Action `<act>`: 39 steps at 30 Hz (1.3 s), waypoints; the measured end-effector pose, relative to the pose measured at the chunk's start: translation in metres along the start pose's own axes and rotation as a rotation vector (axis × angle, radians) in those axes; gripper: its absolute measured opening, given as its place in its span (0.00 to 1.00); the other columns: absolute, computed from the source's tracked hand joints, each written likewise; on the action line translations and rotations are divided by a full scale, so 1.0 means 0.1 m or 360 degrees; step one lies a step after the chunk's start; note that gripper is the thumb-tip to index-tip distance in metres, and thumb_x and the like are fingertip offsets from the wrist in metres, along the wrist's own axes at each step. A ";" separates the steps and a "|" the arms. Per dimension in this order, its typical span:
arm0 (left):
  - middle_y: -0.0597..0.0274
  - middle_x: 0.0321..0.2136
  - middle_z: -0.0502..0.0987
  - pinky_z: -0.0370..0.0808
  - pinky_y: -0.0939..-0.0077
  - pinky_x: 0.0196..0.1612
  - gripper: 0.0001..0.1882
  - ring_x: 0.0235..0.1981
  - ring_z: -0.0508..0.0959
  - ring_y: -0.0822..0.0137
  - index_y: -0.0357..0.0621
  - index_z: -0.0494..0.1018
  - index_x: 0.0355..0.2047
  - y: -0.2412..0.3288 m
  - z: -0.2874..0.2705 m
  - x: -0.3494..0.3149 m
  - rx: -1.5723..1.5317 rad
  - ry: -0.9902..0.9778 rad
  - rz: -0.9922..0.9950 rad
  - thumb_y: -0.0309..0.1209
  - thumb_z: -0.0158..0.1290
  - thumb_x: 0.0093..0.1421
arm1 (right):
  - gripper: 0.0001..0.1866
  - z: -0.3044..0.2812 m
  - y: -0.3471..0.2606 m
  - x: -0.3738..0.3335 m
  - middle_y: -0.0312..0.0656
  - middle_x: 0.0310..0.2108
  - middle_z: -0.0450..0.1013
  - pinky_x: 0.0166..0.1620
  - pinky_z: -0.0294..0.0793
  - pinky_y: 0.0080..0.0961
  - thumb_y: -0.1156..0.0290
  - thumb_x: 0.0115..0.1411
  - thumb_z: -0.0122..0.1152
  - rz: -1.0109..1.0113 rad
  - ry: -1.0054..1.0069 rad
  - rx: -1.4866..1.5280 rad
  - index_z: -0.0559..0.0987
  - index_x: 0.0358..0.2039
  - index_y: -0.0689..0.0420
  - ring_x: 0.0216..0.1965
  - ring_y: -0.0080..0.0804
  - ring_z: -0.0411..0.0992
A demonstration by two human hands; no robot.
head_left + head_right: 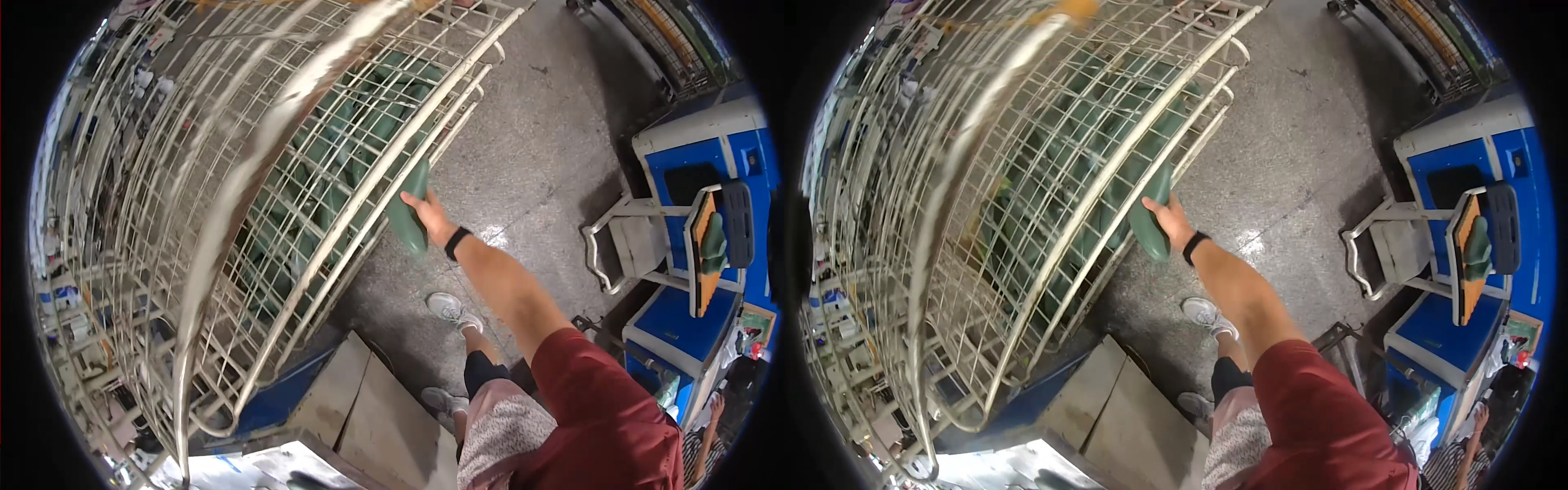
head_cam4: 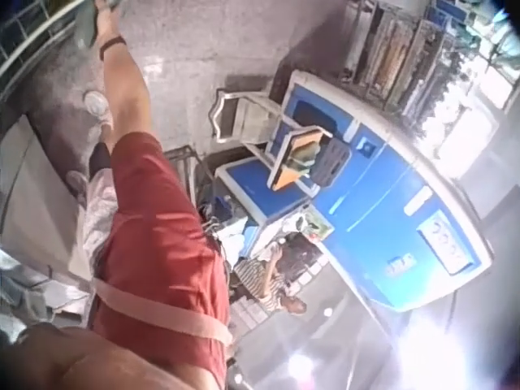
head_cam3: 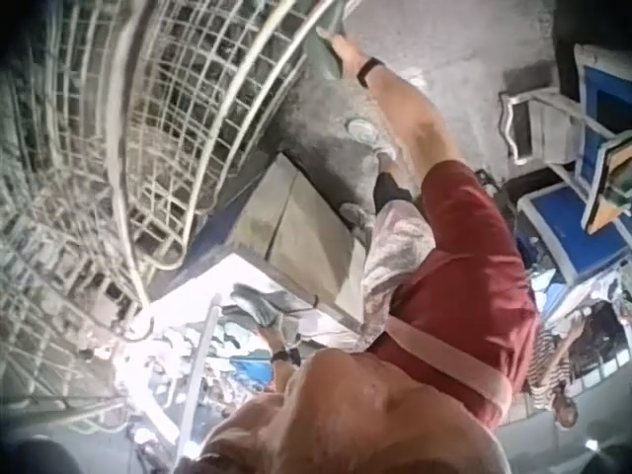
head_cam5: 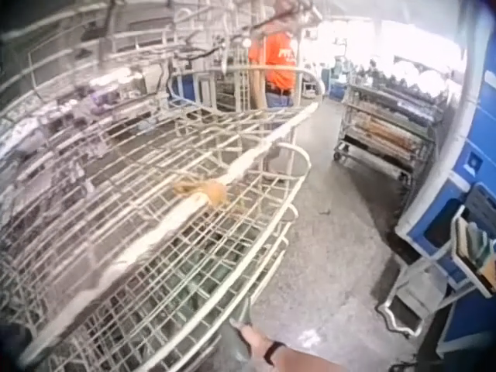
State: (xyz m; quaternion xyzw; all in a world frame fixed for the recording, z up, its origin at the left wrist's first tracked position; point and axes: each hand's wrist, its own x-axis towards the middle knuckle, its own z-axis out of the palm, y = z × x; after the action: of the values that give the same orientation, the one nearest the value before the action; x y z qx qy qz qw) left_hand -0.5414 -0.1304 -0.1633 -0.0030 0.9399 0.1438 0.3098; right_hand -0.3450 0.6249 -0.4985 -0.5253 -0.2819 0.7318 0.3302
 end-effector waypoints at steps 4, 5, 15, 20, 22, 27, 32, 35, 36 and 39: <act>0.38 0.62 0.70 0.75 0.62 0.59 0.57 0.59 0.72 0.51 0.18 0.56 0.66 0.69 0.16 -0.25 0.0176 0.0111 -0.0249 0.33 0.78 0.44 | 0.43 -0.16 -0.13 0.66 0.56 0.72 0.58 0.72 0.59 0.39 0.69 0.63 0.63 -0.0121 -0.0185 -0.0276 0.53 0.76 0.57 0.73 0.49 0.56; 0.38 0.62 0.70 0.75 0.62 0.59 0.57 0.59 0.72 0.51 0.18 0.56 0.66 0.51 0.08 -0.27 0.0200 0.0149 -0.0248 0.33 0.78 0.44 | 0.45 -0.03 -0.18 0.72 0.57 0.75 0.54 0.74 0.55 0.39 0.73 0.62 0.62 -0.0114 -0.0368 -0.0176 0.51 0.77 0.56 0.76 0.50 0.50; 0.45 0.60 0.72 0.78 0.46 0.56 0.40 0.60 0.73 0.48 0.37 0.58 0.70 2.18 0.86 -0.75 -0.1013 -0.0149 -0.1033 0.34 0.64 0.63 | 0.24 -0.64 1.25 -1.00 0.48 0.42 0.73 0.41 0.72 0.47 0.50 0.63 0.63 -0.0270 -0.0682 -0.1205 0.71 0.38 0.61 0.43 0.46 0.74; 0.35 0.64 0.66 0.73 0.44 0.61 0.43 0.62 0.69 0.35 0.42 0.58 0.71 3.26 1.28 -0.82 0.1107 -0.0871 0.1210 0.43 0.65 0.62 | 0.49 -0.66 0.01 -3.10 0.49 0.65 0.68 0.49 0.82 0.34 0.30 0.67 0.50 0.1714 -0.1680 0.0468 0.60 0.72 0.61 0.60 0.34 0.72; 0.43 0.57 0.77 0.76 0.54 0.59 0.48 0.57 0.78 0.43 0.42 0.69 0.65 4.01 1.61 -0.69 0.1258 -0.0842 0.2009 0.29 0.69 0.39 | 0.42 -0.86 -0.51 -3.35 0.44 0.59 0.72 0.53 0.77 0.27 0.41 0.71 0.55 0.1638 -0.1664 0.0076 0.61 0.71 0.62 0.57 0.27 0.72; 0.42 0.60 0.72 0.71 0.51 0.64 0.41 0.65 0.70 0.41 0.46 0.70 0.66 4.52 2.34 -0.29 0.1283 -0.1026 0.2529 0.23 0.62 0.48 | 0.46 -1.04 -0.85 -3.20 0.44 0.53 0.73 0.58 0.73 0.29 0.54 0.64 0.69 0.1401 -0.1703 0.0024 0.56 0.73 0.62 0.54 0.30 0.71; 0.36 0.66 0.64 0.63 0.41 0.68 0.47 0.69 0.60 0.31 0.45 0.58 0.72 3.77 2.61 -0.44 0.1120 -0.0704 0.1757 0.33 0.66 0.53 | 0.54 -0.76 0.11 -2.44 0.55 0.56 0.73 0.61 0.71 0.33 0.64 0.53 0.71 0.0243 -0.0934 -0.0844 0.51 0.75 0.60 0.57 0.39 0.72; 0.33 0.64 0.66 0.67 0.41 0.66 0.46 0.67 0.63 0.30 0.39 0.58 0.71 2.61 2.71 -0.52 0.1127 -0.0862 0.1509 0.40 0.65 0.55 | 0.55 -0.47 0.42 -1.67 0.59 0.59 0.71 0.60 0.72 0.36 0.66 0.52 0.70 0.0234 -0.0730 -0.0832 0.49 0.76 0.60 0.59 0.44 0.72; 0.32 0.63 0.66 0.68 0.41 0.64 0.46 0.66 0.64 0.30 0.37 0.59 0.70 2.28 2.68 -0.58 0.1130 -0.0929 0.1386 0.42 0.65 0.56 | 0.55 -0.34 0.45 -1.45 0.62 0.62 0.67 0.63 0.70 0.38 0.67 0.52 0.69 0.0227 -0.0680 -0.0817 0.49 0.76 0.60 0.62 0.50 0.70; 0.34 0.58 0.73 0.73 0.46 0.61 0.39 0.63 0.71 0.37 0.40 0.66 0.66 1.12 2.55 -0.79 0.1084 -0.0782 0.1183 0.44 0.63 0.59 | 0.54 0.11 0.91 -0.79 0.64 0.67 0.61 0.69 0.64 0.40 0.69 0.54 0.69 -0.0174 -0.0446 -0.0836 0.48 0.75 0.62 0.67 0.59 0.64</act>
State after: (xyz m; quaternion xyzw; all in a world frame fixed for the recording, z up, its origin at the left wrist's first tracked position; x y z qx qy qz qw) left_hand -0.3399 0.0394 -0.2822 0.4622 0.7712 -0.0717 0.4318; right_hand -0.3539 0.5061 -0.5185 -0.4706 -0.5321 0.6805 0.1797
